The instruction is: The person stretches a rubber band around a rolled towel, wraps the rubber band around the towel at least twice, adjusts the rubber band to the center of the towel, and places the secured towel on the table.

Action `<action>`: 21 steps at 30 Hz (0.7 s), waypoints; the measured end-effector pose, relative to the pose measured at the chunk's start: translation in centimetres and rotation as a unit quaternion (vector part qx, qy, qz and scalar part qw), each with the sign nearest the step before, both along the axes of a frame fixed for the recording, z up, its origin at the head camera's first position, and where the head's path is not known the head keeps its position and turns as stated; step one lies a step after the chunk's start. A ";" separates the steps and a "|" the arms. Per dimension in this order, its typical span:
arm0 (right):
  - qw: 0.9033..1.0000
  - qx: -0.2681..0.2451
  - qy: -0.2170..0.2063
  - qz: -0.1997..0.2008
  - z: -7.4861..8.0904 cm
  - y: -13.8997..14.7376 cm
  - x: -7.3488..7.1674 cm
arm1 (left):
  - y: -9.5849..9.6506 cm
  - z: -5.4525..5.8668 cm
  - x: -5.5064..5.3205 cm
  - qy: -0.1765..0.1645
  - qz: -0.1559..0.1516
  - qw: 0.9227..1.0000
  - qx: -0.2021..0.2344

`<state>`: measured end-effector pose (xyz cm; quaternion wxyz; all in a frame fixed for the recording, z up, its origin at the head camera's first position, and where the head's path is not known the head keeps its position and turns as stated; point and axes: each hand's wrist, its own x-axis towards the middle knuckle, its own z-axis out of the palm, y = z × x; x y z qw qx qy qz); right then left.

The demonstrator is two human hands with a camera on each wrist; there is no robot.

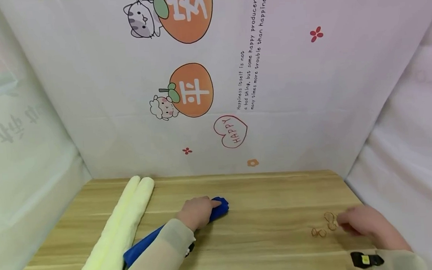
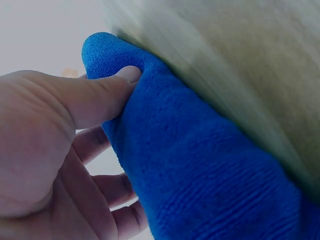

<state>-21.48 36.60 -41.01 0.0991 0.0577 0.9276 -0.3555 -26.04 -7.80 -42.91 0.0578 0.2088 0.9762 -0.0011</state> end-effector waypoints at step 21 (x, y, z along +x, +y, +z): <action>0.704 -0.705 0.074 0.041 3.3 -6.6 -3.3 | 0.0 -0.4 0.0 0.000 0.005 1.000 0.005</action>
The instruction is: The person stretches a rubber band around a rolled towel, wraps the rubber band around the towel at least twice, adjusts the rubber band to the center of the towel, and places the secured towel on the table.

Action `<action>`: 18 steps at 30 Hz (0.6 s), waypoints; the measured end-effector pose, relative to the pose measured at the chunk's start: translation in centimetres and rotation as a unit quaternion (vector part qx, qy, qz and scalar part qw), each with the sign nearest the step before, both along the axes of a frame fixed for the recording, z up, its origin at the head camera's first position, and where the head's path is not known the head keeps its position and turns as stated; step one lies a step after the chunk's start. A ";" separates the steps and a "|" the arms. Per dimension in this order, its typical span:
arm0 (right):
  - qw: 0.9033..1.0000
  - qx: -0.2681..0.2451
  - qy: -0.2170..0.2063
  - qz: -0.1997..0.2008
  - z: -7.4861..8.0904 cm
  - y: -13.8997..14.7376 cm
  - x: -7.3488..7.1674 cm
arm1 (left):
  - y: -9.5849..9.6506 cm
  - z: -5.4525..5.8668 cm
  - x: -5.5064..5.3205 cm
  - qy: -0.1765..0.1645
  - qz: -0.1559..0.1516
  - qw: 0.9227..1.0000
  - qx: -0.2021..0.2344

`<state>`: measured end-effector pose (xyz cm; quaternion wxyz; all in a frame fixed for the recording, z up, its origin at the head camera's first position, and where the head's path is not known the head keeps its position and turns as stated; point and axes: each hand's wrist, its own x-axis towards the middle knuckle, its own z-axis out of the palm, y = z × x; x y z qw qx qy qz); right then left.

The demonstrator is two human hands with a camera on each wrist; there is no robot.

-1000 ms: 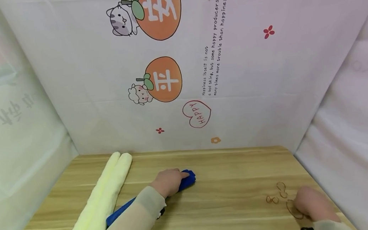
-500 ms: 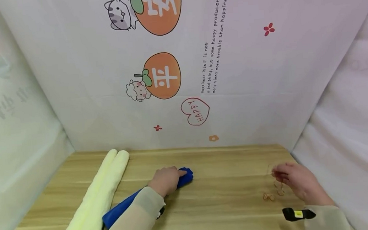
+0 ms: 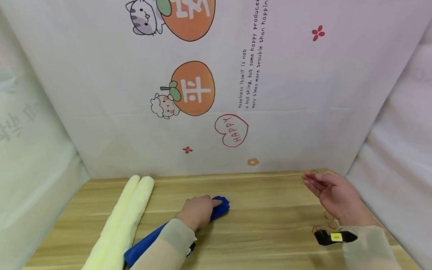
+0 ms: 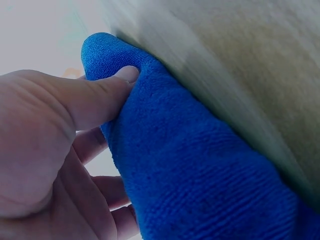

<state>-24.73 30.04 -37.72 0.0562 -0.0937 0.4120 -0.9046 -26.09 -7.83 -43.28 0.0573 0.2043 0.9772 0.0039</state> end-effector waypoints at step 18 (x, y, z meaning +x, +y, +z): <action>0.965 -0.240 0.090 0.060 -0.6 -2.6 -0.3 | 0.6 0.0 0.7 0.032 -0.031 0.999 -0.030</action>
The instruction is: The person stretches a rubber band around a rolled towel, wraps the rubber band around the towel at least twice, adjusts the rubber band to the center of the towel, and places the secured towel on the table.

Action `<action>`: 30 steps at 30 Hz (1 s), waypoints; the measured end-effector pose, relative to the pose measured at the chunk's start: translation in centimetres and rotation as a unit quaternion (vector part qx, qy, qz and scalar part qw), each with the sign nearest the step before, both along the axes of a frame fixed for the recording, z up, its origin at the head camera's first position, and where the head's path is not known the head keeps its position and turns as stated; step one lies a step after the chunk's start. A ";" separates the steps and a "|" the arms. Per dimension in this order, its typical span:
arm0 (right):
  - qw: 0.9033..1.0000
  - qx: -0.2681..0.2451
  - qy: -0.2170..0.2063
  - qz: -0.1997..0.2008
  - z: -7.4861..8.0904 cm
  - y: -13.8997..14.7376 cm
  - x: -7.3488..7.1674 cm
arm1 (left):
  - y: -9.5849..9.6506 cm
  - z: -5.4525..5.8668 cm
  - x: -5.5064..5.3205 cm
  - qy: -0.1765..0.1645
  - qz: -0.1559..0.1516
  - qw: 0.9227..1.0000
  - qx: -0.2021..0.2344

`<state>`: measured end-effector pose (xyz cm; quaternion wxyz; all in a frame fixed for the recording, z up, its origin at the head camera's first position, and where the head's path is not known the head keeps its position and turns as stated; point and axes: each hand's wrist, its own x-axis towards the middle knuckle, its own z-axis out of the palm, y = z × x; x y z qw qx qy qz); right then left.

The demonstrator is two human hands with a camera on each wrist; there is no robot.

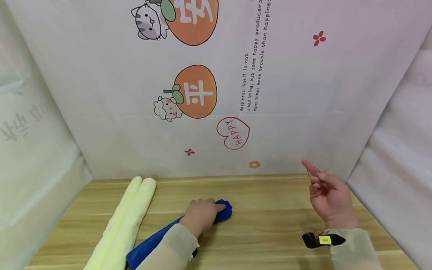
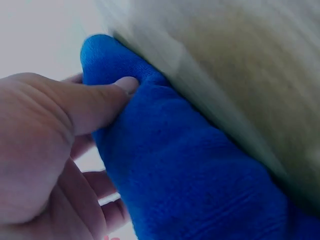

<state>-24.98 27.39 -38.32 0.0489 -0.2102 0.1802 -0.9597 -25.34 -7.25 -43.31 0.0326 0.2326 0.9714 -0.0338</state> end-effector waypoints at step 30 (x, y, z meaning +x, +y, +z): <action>0.833 0.536 0.038 -0.130 4.0 -8.5 6.2 | -1.1 3.6 4.1 0.031 -0.099 0.968 0.229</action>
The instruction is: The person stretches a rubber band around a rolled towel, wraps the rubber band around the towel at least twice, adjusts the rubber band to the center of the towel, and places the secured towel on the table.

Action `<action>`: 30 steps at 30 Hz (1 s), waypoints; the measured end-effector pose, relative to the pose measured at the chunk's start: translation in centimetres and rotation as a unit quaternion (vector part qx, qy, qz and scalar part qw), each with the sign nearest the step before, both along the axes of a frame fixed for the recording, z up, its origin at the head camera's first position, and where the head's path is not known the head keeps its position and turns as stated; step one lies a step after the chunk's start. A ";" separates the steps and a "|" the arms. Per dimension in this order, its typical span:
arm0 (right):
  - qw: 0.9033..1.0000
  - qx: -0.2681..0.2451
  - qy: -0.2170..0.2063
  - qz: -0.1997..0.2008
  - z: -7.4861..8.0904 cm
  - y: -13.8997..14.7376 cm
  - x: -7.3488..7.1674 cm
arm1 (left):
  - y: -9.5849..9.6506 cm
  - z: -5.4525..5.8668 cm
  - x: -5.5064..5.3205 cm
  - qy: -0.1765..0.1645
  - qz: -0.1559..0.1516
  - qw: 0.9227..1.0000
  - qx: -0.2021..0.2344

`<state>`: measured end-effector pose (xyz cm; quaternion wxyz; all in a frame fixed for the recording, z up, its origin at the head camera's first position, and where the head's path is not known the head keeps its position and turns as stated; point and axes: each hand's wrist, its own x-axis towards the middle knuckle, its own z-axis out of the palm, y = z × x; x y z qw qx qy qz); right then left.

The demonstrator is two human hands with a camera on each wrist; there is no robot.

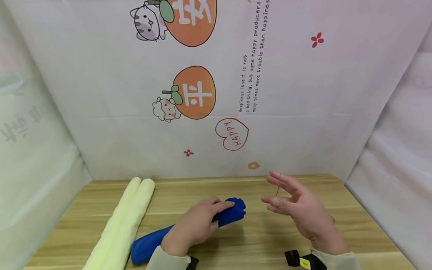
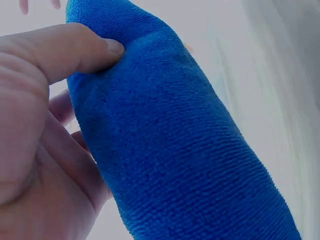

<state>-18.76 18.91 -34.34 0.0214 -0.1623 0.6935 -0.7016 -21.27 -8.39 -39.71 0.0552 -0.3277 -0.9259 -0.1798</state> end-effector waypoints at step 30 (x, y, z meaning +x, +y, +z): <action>0.981 0.113 -0.122 -0.097 -1.3 -4.7 -0.1 | -1.7 1.6 0.9 -0.045 0.030 0.997 0.059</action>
